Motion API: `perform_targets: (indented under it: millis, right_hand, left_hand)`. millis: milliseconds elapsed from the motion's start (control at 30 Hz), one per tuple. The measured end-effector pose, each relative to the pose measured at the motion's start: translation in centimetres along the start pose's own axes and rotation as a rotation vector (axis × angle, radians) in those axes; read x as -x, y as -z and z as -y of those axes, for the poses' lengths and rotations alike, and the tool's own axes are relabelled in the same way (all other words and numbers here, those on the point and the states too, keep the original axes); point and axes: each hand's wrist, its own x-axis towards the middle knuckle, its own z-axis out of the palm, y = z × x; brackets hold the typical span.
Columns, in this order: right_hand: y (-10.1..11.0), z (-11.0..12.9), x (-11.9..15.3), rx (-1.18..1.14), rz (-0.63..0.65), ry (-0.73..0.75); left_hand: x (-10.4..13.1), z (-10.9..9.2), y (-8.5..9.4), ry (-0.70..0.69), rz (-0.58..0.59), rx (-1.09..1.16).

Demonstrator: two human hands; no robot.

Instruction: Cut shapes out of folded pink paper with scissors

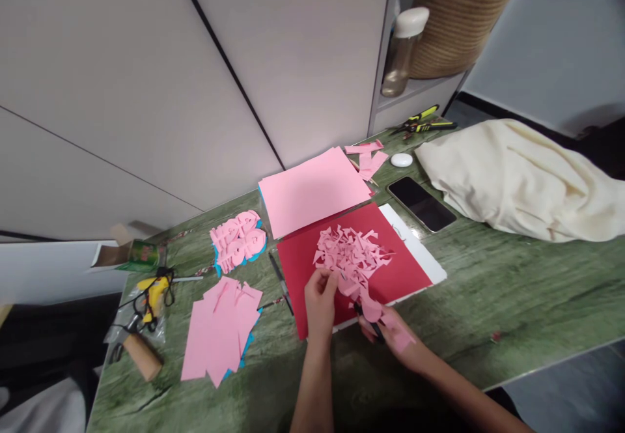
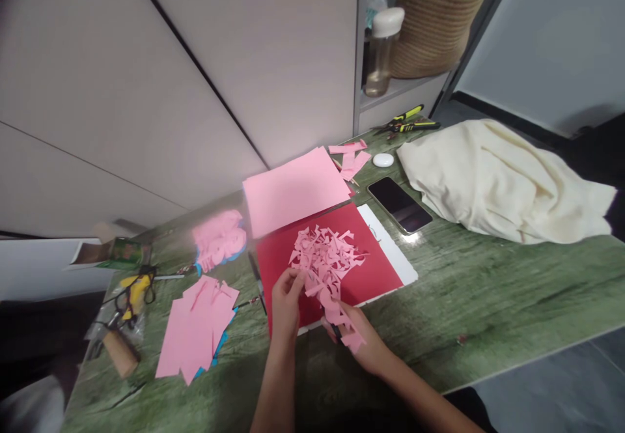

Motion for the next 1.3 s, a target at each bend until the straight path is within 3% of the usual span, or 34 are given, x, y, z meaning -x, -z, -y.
perform_targets:
  millis: [233,733,1300]
  right_hand:
    - [-0.2,0.3,0.3,-0.148,-0.071,-0.231]
    - [0.5,-0.4,0.2,-0.162,0.005,-0.222]
    - [-0.5,0.5,0.1,-0.081,-0.091,-0.215]
  left_hand:
    - [0.4,-0.6,-0.5,-0.024,0.040,-0.177]
    - [0.4,-0.7,-0.4,-0.053,0.062,-0.247]
    - [0.5,-0.4,-0.6,-0.042,0.035,-0.214]
